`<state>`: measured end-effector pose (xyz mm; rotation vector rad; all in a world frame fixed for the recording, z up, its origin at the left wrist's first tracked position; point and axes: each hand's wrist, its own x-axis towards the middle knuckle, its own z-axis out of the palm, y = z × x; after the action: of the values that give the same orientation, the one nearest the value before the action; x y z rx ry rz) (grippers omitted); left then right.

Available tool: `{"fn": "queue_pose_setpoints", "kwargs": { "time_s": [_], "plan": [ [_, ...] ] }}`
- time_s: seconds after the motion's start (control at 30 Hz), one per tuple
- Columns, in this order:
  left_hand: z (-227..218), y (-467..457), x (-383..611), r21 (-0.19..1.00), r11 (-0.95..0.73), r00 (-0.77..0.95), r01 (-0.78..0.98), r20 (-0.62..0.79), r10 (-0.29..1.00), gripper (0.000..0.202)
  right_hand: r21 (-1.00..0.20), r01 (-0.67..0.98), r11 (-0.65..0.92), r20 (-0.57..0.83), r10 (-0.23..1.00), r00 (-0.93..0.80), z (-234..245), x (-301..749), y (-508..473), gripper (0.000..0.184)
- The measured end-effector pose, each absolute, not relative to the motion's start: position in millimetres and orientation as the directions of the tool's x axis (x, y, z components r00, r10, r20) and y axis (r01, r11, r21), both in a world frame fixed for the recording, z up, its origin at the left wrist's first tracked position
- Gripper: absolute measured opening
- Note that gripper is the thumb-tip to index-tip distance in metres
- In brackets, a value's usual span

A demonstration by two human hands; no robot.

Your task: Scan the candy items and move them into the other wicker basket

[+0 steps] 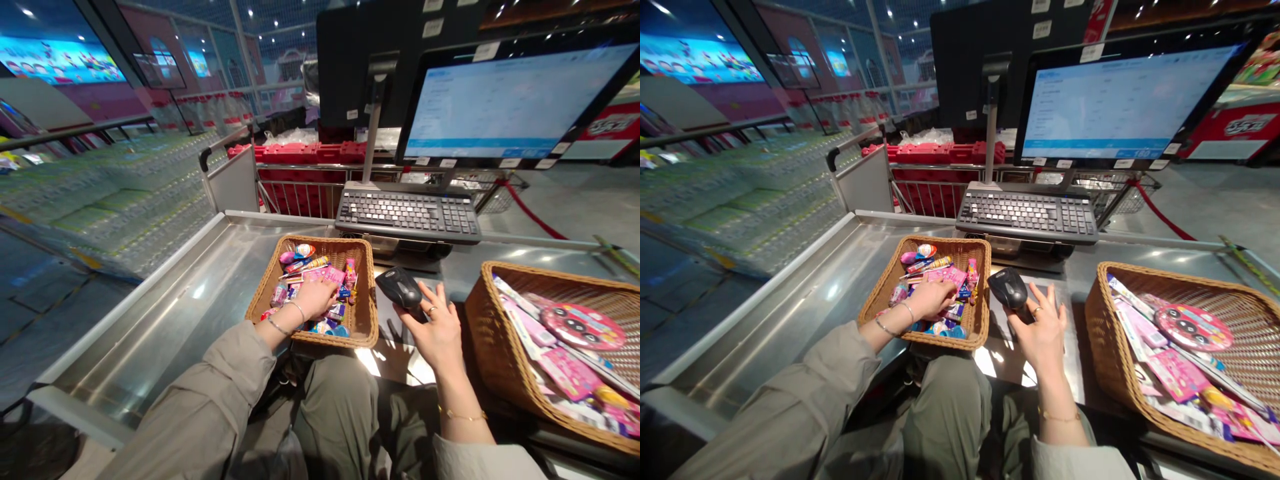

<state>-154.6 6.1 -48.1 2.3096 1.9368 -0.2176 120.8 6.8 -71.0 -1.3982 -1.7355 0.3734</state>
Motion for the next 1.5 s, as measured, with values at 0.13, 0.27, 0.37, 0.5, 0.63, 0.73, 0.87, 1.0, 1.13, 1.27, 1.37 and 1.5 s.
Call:
{"fn": "queue_pose_setpoints", "kwargs": {
  "time_s": [0.13, 0.27, 0.37, 0.5, 0.63, 0.73, 0.87, 1.0, 1.13, 1.27, 1.37, 1.5],
  "plan": [
    [-64, 18, -135, -0.062, 0.052, -0.059, 0.997, -0.116, 0.991, 0.058, -0.692, 0.643, 0.327, 0.419, 0.908, -0.011, -71, 121, 7, 0.046],
    [-83, 28, -124, -0.087, 0.198, -0.207, 0.976, -0.102, 0.973, 0.084, -0.69, 0.645, 0.329, 0.421, 0.907, -0.012, -71, 123, 6, 0.048],
    [-91, 30, -123, -0.097, 0.23, -0.239, 0.968, -0.092, 0.967, 0.084, -0.689, 0.647, 0.326, 0.421, 0.907, -0.008, -71, 125, 5, 0.049],
    [-93, 27, -125, -0.111, 0.216, -0.225, 0.97, -0.076, 0.971, 0.067, -0.702, 0.639, 0.314, 0.415, 0.91, 0.009, -71, 127, 5, 0.049],
    [-90, 26, -126, -0.141, 0.179, -0.189, 0.974, -0.059, 0.98, 0.054, -0.708, 0.633, 0.313, 0.409, 0.913, 0.006, -70, 128, 4, 0.049],
    [-86, 24, -128, -0.169, 0.135, -0.145, 0.976, -0.045, 0.988, 0.05, -0.711, 0.633, 0.306, 0.4, 0.917, 0.007, -71, 128, 4, 0.049],
    [-76, 20, -132, -0.201, 0.074, -0.076, 0.977, -0.001, 0.997, 0.048, -0.707, 0.637, 0.307, 0.41, 0.912, 0.016, -72, 128, 4, 0.049],
    [-61, 16, -135, -0.221, 0.012, 0.002, 0.975, 0.062, 0.998, 0.049, -0.71, 0.637, 0.301, 0.409, 0.912, 0.024, -73, 128, 4, 0.049],
    [-47, 9, -134, -0.23, -0.036, 0.064, 0.972, 0.115, 0.991, 0.051, -0.711, 0.636, 0.299, 0.408, 0.913, 0.027, -74, 127, 4, 0.046],
    [-40, 2, -133, -0.224, -0.082, 0.134, 0.971, 0.231, 0.964, 0.05, -0.708, 0.638, 0.302, 0.406, 0.914, 0.017, -74, 126, 3, 0.043],
    [-40, -1, -133, -0.199, -0.107, 0.167, 0.974, 0.314, 0.934, 0.05, -0.704, 0.638, 0.313, 0.418, 0.908, 0.015, -73, 126, 3, 0.042],
    [-41, -3, -134, -0.146, -0.143, 0.191, 0.979, 0.395, 0.899, 0.052, -0.701, 0.634, 0.327, 0.438, 0.899, 0.022, -71, 126, 1, 0.042]
  ]
}}
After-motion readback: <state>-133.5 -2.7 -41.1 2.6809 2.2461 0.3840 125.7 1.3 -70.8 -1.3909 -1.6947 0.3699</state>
